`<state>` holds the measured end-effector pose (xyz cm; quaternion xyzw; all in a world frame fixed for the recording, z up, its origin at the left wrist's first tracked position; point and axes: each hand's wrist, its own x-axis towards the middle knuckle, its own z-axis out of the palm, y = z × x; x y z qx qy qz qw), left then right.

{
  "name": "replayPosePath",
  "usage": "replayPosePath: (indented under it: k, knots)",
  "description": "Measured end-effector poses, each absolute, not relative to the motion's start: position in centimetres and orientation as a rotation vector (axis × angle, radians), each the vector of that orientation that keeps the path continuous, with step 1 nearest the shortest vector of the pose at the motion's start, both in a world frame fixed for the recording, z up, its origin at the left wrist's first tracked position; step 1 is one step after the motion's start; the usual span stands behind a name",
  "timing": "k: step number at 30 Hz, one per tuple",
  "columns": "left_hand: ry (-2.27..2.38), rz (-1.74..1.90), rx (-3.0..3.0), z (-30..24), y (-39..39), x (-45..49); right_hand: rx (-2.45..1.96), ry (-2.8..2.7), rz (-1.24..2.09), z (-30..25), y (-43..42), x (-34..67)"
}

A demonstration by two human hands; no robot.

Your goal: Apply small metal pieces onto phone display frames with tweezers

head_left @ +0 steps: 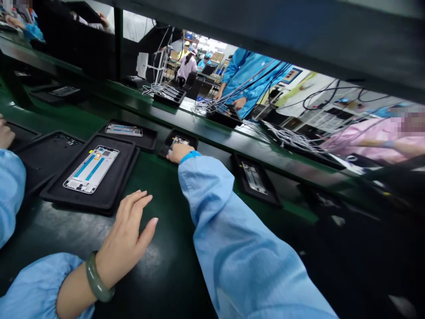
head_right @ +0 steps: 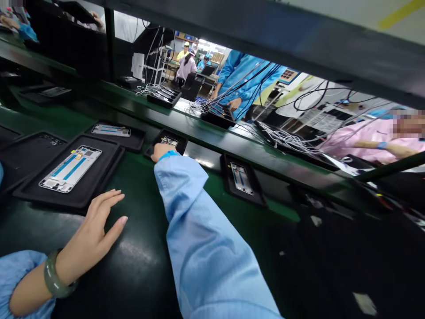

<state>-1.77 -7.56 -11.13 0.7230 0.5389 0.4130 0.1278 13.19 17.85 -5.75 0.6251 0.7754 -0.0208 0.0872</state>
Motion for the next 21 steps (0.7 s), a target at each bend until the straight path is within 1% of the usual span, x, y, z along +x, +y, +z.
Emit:
replayPosePath:
  k: [6,10,14,18,21]
  knots:
    - [1.567,1.188,2.149,-12.2,-6.5,-2.2,1.774,2.295,0.003,-8.0,14.3,18.9]
    - [1.585,1.211,2.184,-13.0,-5.5,-2.5,1.672,2.349,0.021,-6.9,11.4,20.1]
    - [1.637,1.209,2.201,-12.8,-3.6,-1.6,1.516,2.428,-0.030,-5.0,5.7,21.1]
    - [1.799,1.110,2.172,-11.3,1.9,0.4,1.393,2.479,-0.119,-4.3,-1.9,21.6]
    - [1.989,1.029,2.069,-9.9,8.0,1.5,1.154,2.577,-0.216,-5.0,-8.3,21.7]
